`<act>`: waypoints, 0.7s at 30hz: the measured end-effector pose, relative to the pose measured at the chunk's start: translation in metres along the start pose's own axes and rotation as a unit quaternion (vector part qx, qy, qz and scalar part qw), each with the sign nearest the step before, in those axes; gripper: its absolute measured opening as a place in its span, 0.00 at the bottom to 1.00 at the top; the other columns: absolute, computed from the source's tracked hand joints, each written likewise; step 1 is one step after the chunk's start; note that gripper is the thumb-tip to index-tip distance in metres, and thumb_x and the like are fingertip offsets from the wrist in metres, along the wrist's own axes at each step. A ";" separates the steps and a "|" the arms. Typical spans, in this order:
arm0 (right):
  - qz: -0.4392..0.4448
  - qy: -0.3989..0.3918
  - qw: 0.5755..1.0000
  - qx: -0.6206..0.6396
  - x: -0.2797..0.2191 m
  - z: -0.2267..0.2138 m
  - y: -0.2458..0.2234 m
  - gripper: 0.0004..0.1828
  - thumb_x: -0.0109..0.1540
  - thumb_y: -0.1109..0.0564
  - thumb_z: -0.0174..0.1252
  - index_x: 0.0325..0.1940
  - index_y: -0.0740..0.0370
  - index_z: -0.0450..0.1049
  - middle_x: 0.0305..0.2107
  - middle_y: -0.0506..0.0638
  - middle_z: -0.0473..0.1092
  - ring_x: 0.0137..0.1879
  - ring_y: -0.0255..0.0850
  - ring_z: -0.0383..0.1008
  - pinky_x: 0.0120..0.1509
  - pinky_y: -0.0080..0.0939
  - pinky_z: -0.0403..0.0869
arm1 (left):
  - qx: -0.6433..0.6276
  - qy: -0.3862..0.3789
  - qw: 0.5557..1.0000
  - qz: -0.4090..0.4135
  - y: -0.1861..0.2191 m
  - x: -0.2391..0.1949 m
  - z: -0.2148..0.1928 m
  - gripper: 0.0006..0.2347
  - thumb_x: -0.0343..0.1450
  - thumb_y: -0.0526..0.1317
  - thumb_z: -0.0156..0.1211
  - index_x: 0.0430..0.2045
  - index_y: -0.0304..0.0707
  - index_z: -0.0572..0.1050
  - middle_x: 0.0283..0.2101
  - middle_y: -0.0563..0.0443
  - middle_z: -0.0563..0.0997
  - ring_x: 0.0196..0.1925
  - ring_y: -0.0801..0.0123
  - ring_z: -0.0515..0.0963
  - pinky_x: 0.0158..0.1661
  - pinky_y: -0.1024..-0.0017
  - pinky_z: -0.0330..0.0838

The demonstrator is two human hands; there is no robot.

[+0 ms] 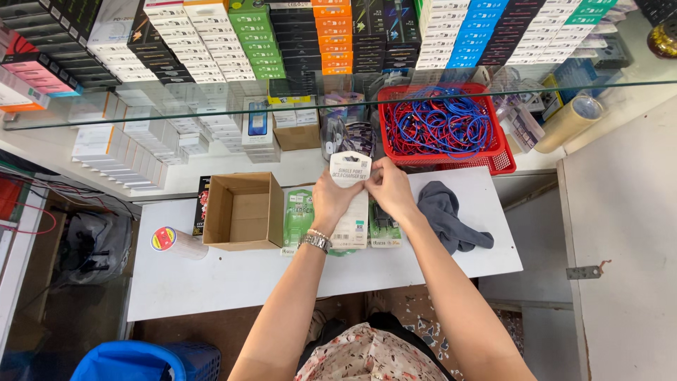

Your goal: The person wipes and arranges packaged electronic accessories on a glass display counter. They handle multiple small boxes and blister packs, using a cloth to clean the items and the counter surface, then place them into a cardboard box and on the shelf.

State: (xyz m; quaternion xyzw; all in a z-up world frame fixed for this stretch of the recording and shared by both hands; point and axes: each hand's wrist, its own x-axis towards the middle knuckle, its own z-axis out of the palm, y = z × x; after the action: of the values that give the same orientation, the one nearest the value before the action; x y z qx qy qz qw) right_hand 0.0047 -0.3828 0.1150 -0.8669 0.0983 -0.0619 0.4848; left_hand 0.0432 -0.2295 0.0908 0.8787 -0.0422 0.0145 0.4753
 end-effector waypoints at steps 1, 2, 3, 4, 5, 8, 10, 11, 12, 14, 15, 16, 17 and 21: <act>-0.029 0.017 0.999 -0.029 0.001 0.001 0.000 0.12 0.58 0.62 0.62 0.43 0.69 0.72 0.26 0.56 0.78 0.31 0.43 0.80 0.36 0.41 0.75 | -0.010 0.006 1.000 0.001 0.000 -0.002 0.000 0.25 0.56 0.49 0.79 0.37 0.28 0.78 0.34 0.39 0.86 0.36 0.55 0.88 0.40 0.62 0.81; -0.057 0.032 0.996 -0.058 -0.001 0.003 -0.001 0.11 0.58 0.62 0.63 0.42 0.70 0.73 0.26 0.57 0.78 0.31 0.44 0.79 0.36 0.41 0.75 | -0.019 0.011 1.000 -0.001 0.000 -0.006 0.000 0.24 0.56 0.48 0.78 0.37 0.30 0.79 0.34 0.40 0.87 0.37 0.55 0.88 0.41 0.63 0.80; -0.084 0.046 0.992 -0.087 -0.002 0.004 0.000 0.11 0.58 0.61 0.64 0.40 0.70 0.73 0.25 0.57 0.78 0.32 0.44 0.79 0.37 0.42 0.74 | -0.007 -0.001 1.000 -0.009 0.001 -0.009 -0.001 0.25 0.56 0.49 0.78 0.38 0.28 0.78 0.34 0.39 0.86 0.37 0.55 0.88 0.41 0.63 0.81; -0.053 0.043 0.996 -0.051 0.000 0.005 -0.001 0.09 0.60 0.61 0.62 0.40 0.70 0.74 0.25 0.56 0.77 0.30 0.42 0.79 0.34 0.41 0.76 | 0.005 -0.010 1.000 -0.016 0.003 -0.011 -0.002 0.26 0.57 0.50 0.79 0.38 0.27 0.76 0.34 0.38 0.86 0.37 0.55 0.88 0.40 0.63 0.81; -0.023 0.039 0.999 -0.015 0.001 0.005 -0.001 0.08 0.62 0.60 0.60 0.40 0.70 0.74 0.25 0.55 0.77 0.28 0.41 0.79 0.32 0.39 0.77 | 0.017 -0.019 0.999 -0.023 0.005 -0.012 -0.004 0.27 0.57 0.50 0.79 0.39 0.26 0.75 0.34 0.37 0.85 0.36 0.55 0.87 0.40 0.63 0.81; 0.019 0.014 0.998 0.063 0.007 0.009 -0.003 0.09 0.65 0.59 0.57 0.39 0.70 0.74 0.21 0.55 0.76 0.24 0.40 0.78 0.28 0.40 0.76 | -0.038 -0.009 0.999 -0.005 0.009 -0.017 -0.014 0.24 0.57 0.48 0.77 0.40 0.30 0.77 0.35 0.40 0.86 0.36 0.58 0.88 0.40 0.64 0.81; 0.003 0.008 0.997 0.080 0.010 0.014 -0.003 0.08 0.66 0.59 0.57 0.40 0.69 0.74 0.21 0.55 0.76 0.23 0.41 0.77 0.28 0.41 0.74 | -0.071 0.008 0.997 0.007 0.010 -0.013 -0.023 0.24 0.57 0.47 0.77 0.39 0.29 0.77 0.35 0.41 0.86 0.37 0.58 0.88 0.40 0.64 0.81; -0.020 0.013 0.997 0.076 0.012 0.018 -0.004 0.08 0.66 0.59 0.56 0.42 0.68 0.73 0.22 0.54 0.76 0.24 0.41 0.78 0.30 0.41 0.74 | -0.089 0.018 0.996 0.014 0.010 -0.011 -0.028 0.24 0.57 0.46 0.78 0.39 0.29 0.77 0.35 0.41 0.87 0.37 0.59 0.88 0.40 0.65 0.82; -0.042 0.016 0.996 0.074 0.012 0.023 -0.005 0.08 0.66 0.59 0.55 0.45 0.67 0.73 0.23 0.54 0.76 0.25 0.41 0.78 0.31 0.41 0.73 | -0.094 0.026 0.995 0.016 0.009 -0.009 -0.033 0.23 0.57 0.46 0.77 0.39 0.30 0.77 0.36 0.42 0.87 0.37 0.59 0.89 0.40 0.65 0.82; -0.111 -0.002 0.992 0.053 0.012 0.033 -0.007 0.14 0.61 0.61 0.58 0.49 0.68 0.70 0.26 0.57 0.76 0.29 0.41 0.78 0.34 0.42 0.74 | -0.104 0.043 0.993 0.022 0.008 -0.005 -0.044 0.22 0.58 0.45 0.76 0.39 0.30 0.78 0.37 0.42 0.87 0.38 0.59 0.89 0.41 0.65 0.82; -0.145 -0.011 0.988 0.043 0.013 0.037 -0.008 0.18 0.59 0.61 0.60 0.51 0.68 0.68 0.27 0.58 0.76 0.32 0.42 0.77 0.36 0.42 0.74 | -0.093 0.050 0.994 0.029 0.008 -0.004 -0.048 0.22 0.58 0.45 0.77 0.40 0.31 0.78 0.37 0.41 0.87 0.38 0.59 0.88 0.41 0.65 0.81; -0.117 -0.023 0.992 0.051 0.013 0.040 -0.008 0.19 0.59 0.62 0.60 0.53 0.67 0.67 0.29 0.58 0.76 0.33 0.42 0.77 0.37 0.43 0.75 | -0.082 0.056 0.994 0.036 0.007 -0.004 -0.052 0.22 0.58 0.44 0.77 0.40 0.31 0.77 0.37 0.41 0.87 0.38 0.58 0.88 0.41 0.64 0.81; -0.089 -0.035 0.994 0.059 0.013 0.043 -0.007 0.20 0.59 0.62 0.59 0.54 0.66 0.67 0.30 0.58 0.75 0.34 0.42 0.78 0.38 0.43 0.75 | -0.070 0.062 0.995 0.042 0.007 -0.005 -0.054 0.22 0.58 0.44 0.77 0.40 0.31 0.77 0.37 0.40 0.86 0.39 0.57 0.88 0.41 0.64 0.81; -0.057 -0.061 0.996 0.009 0.014 0.046 -0.005 0.14 0.64 0.61 0.60 0.52 0.66 0.70 0.32 0.53 0.75 0.39 0.41 0.79 0.44 0.44 0.76 | -0.026 0.075 0.996 0.047 0.005 -0.008 -0.055 0.22 0.59 0.44 0.78 0.40 0.31 0.76 0.38 0.38 0.86 0.40 0.53 0.86 0.42 0.61 0.80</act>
State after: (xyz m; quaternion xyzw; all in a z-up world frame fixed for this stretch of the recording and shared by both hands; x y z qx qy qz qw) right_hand 0.0287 -0.3451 0.0952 -0.8690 0.0182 -0.0374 0.4931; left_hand 0.0359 -0.1854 0.1249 0.8598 -0.0484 0.1013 0.4982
